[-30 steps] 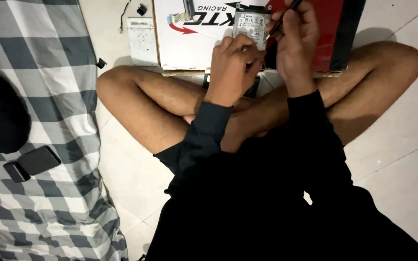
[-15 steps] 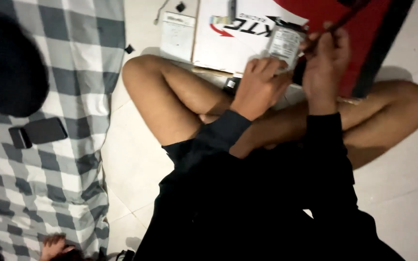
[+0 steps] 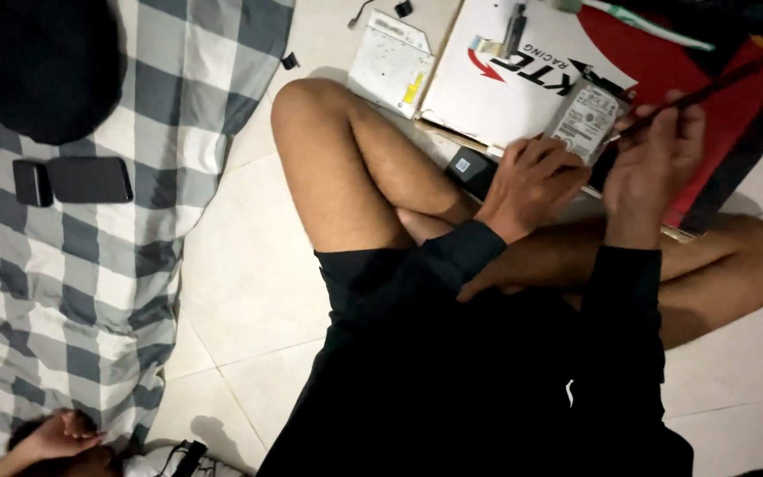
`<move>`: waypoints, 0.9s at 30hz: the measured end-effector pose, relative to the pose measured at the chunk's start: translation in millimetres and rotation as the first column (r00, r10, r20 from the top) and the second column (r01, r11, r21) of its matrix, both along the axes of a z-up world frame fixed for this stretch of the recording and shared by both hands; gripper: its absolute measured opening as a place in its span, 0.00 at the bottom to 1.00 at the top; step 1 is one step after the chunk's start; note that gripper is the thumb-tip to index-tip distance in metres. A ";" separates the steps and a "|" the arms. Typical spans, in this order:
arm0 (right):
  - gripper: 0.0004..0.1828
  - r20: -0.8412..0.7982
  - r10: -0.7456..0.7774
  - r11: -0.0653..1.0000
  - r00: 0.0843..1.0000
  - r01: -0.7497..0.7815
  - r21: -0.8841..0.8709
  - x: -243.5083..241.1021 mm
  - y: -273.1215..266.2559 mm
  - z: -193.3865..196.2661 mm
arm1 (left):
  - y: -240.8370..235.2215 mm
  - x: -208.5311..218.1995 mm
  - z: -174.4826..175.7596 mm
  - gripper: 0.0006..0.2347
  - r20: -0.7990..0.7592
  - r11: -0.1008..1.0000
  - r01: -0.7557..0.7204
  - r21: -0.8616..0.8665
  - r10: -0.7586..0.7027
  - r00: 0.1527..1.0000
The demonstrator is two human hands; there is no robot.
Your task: A person sits on the floor, cleaning and inspecting a hard drive before disassembling it.
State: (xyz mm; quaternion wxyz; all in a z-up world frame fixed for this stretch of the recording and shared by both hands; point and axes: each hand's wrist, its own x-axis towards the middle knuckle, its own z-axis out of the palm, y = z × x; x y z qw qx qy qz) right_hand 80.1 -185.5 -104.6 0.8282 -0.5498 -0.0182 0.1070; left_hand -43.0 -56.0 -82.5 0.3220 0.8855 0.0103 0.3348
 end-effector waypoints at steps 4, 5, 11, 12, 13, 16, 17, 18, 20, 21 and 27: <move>0.06 0.022 -0.037 0.999 0.999 0.038 -0.023 0.0 -2.5 -2.9 | -4.4 0.2 -5.3 0.04 0.003 0.999 -0.037 0.035 0.037 0.999; 0.06 0.024 -0.033 0.999 0.999 0.034 -0.026 0.4 -2.4 -3.3 | -5.1 1.3 -6.4 0.04 0.004 0.999 -0.041 0.031 0.041 0.999; 0.05 0.018 -0.018 0.995 1.000 0.020 -0.103 -4.4 6.0 12.1 | -9.2 1.7 -9.1 0.04 -0.005 0.991 -0.092 0.099 0.093 0.996; 0.06 0.007 -0.024 0.996 1.000 0.024 -0.090 -4.4 6.0 12.4 | -10.0 2.7 -10.8 0.03 -0.009 0.990 -0.103 0.099 0.104 0.995; 0.06 -0.008 -0.031 0.996 1.000 0.030 -0.080 -5.4 5.6 13.2 | -11.1 3.0 -12.0 0.03 -0.016 0.989 -0.112 0.097 0.114 0.993; 0.04 0.007 -0.026 0.998 1.000 0.027 -0.059 -3.0 0.0 5.4 | -10.2 -1.4 -20.5 0.03 -0.215 0.996 -0.035 -0.087 0.015 0.976; 0.04 0.002 -0.031 0.997 1.000 0.031 -0.064 -2.3 -2.4 1.6 | 3.9 -9.0 -6.2 0.03 -0.219 0.995 -0.030 -0.092 0.009 0.976; 0.03 0.023 -0.025 0.998 0.999 0.026 -0.063 -0.8 -4.6 -2.7 | 18.4 -15.5 7.4 0.03 -0.124 0.953 -0.062 -0.296 0.026 0.992; 0.04 0.040 -0.027 0.997 0.999 0.030 -0.069 0.2 -8.7 -6.7 | 52.7 -30.3 20.7 0.04 -0.036 0.867 -0.064 -0.495 0.054 0.998; 0.03 0.018 -0.040 0.996 0.999 0.042 -0.081 0.1 -9.2 -7.3 | 73.0 -39.1 20.1 0.04 -0.035 0.830 -0.144 -0.539 0.148 0.988; 0.06 -0.032 -0.015 0.983 0.999 0.009 -0.181 -6.8 0.7 12.7 | 227.6 -62.1 53.7 0.05 -0.474 0.648 -0.607 -0.460 0.399 0.785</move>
